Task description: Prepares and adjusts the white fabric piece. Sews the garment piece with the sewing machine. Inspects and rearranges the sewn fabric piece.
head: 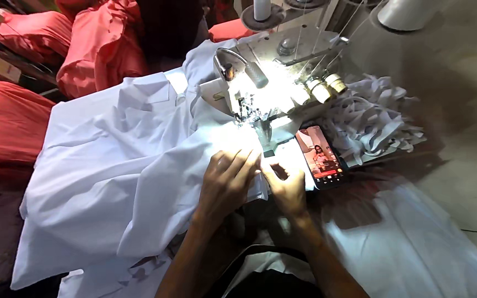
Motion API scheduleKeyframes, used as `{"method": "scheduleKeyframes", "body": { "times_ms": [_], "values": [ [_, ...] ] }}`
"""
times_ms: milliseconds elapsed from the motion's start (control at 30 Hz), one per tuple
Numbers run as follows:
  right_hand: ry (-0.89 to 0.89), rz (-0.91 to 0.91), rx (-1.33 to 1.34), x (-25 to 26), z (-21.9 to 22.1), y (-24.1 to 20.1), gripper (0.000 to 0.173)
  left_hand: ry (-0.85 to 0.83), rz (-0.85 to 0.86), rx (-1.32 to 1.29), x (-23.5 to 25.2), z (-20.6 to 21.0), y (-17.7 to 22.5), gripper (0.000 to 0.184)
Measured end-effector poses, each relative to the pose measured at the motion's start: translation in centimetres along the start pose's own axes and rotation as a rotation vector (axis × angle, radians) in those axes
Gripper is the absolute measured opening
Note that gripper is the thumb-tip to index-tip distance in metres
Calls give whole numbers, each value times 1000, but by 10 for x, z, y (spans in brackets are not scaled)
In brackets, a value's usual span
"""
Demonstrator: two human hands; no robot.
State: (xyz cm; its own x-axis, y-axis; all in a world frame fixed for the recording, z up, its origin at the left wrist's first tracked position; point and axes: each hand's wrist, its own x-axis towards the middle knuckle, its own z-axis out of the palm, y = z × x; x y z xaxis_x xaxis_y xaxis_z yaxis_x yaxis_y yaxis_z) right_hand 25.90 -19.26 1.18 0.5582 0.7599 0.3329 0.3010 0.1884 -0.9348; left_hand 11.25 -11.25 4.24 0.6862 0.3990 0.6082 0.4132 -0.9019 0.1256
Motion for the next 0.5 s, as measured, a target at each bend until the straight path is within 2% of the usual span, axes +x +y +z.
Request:
{"method": "scheduleKeyframes", "body": {
  "times_ms": [267, 400, 500],
  "values": [
    [26, 31, 12, 3, 3, 2, 7, -79, -9, -5, 3, -6, -5, 32],
    [-28, 66, 8, 5, 1, 1, 22, -72, -64, 8, 1, -9, -1, 31],
    [-69, 81, -7, 6, -1, -5, 14, -55, -144, 31, -2, -13, 4, 34]
  ]
}}
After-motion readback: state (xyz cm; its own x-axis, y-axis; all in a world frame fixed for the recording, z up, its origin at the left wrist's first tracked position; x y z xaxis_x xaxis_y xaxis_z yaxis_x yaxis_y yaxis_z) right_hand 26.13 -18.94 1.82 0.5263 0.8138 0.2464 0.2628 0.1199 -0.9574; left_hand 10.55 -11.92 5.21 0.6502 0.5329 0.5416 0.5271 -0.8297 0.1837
